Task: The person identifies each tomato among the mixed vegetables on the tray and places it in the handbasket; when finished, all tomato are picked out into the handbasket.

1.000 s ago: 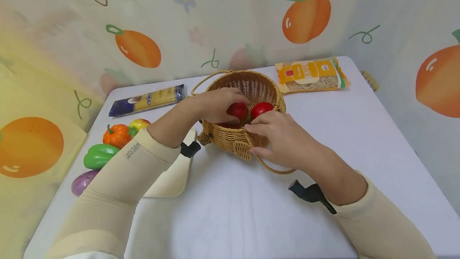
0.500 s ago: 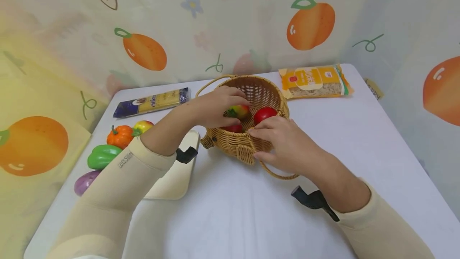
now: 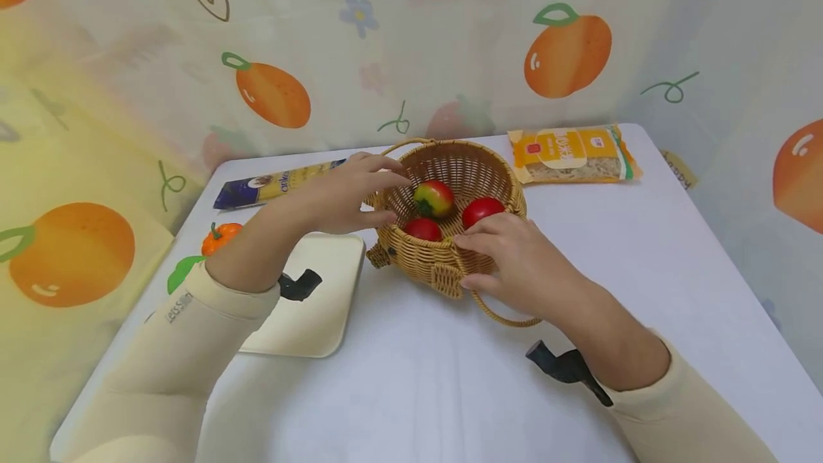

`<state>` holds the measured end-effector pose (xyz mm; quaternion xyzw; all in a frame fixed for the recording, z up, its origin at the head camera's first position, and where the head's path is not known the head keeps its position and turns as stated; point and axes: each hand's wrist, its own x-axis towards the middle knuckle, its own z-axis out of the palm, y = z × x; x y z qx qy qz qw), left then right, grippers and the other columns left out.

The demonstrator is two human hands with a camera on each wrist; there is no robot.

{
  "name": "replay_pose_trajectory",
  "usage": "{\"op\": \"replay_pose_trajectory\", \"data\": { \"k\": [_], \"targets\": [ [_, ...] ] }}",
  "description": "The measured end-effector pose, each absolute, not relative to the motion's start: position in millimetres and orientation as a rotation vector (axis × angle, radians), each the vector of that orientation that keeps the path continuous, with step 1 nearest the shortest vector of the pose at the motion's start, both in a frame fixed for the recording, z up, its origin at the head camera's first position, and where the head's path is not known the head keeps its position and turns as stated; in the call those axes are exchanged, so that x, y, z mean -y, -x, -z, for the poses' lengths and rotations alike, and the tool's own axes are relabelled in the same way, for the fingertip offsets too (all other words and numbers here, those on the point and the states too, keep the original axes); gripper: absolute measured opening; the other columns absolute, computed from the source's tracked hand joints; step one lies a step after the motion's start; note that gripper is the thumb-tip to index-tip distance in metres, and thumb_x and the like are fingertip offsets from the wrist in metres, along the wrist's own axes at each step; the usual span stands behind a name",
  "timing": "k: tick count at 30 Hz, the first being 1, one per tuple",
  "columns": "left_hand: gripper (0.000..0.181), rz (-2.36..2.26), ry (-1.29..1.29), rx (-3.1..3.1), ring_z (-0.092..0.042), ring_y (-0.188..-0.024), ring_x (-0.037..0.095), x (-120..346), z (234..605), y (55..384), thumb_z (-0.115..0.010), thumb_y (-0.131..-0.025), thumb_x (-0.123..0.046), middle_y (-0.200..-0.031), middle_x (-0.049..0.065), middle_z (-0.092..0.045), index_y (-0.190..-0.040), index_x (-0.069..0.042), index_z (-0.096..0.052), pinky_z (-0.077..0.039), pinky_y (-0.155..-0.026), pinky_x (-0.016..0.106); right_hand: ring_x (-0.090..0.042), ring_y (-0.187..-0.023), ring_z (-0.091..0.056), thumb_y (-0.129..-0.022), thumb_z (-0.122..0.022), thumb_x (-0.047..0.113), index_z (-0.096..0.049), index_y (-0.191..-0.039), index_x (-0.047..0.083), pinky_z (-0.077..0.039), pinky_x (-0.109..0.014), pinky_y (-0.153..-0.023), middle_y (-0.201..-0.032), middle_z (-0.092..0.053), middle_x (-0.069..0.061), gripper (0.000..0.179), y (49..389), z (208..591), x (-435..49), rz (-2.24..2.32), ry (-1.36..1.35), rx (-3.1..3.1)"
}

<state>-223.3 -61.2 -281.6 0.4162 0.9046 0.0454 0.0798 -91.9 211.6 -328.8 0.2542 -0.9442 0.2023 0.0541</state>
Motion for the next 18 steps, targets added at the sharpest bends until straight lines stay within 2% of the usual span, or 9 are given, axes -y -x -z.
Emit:
{"op": "replay_pose_trajectory", "data": {
  "k": [8, 18],
  "targets": [
    [0.056, -0.138, -1.117, -2.77, -0.034, -0.146, 0.032, 110, 286, 222, -0.069, -0.097, -0.038, -0.158, 0.008, -0.042, -0.148, -0.021, -0.054, -0.034, -0.12, 0.05, -0.032, -0.126, -0.055, -0.084, -0.085, 0.033, -0.071, -0.131, 0.013, -0.051, -0.057, -0.101, -0.13, -0.066, -0.009, 0.053, 90, 328, -209, -0.605, -0.765, 2.883],
    [0.055, -0.15, -1.05, -2.789, -0.037, -0.145, 0.035, 158, 302, 220, -0.072, -0.095, -0.034, -0.153, 0.014, -0.046, -0.144, -0.012, -0.058, -0.033, -0.12, 0.051, -0.033, -0.128, -0.053, -0.086, -0.083, 0.035, -0.069, -0.135, 0.014, -0.05, -0.058, -0.102, -0.132, -0.065, -0.008, 0.055, 88, 328, -209, -0.593, -0.752, 2.908]
  ]
}}
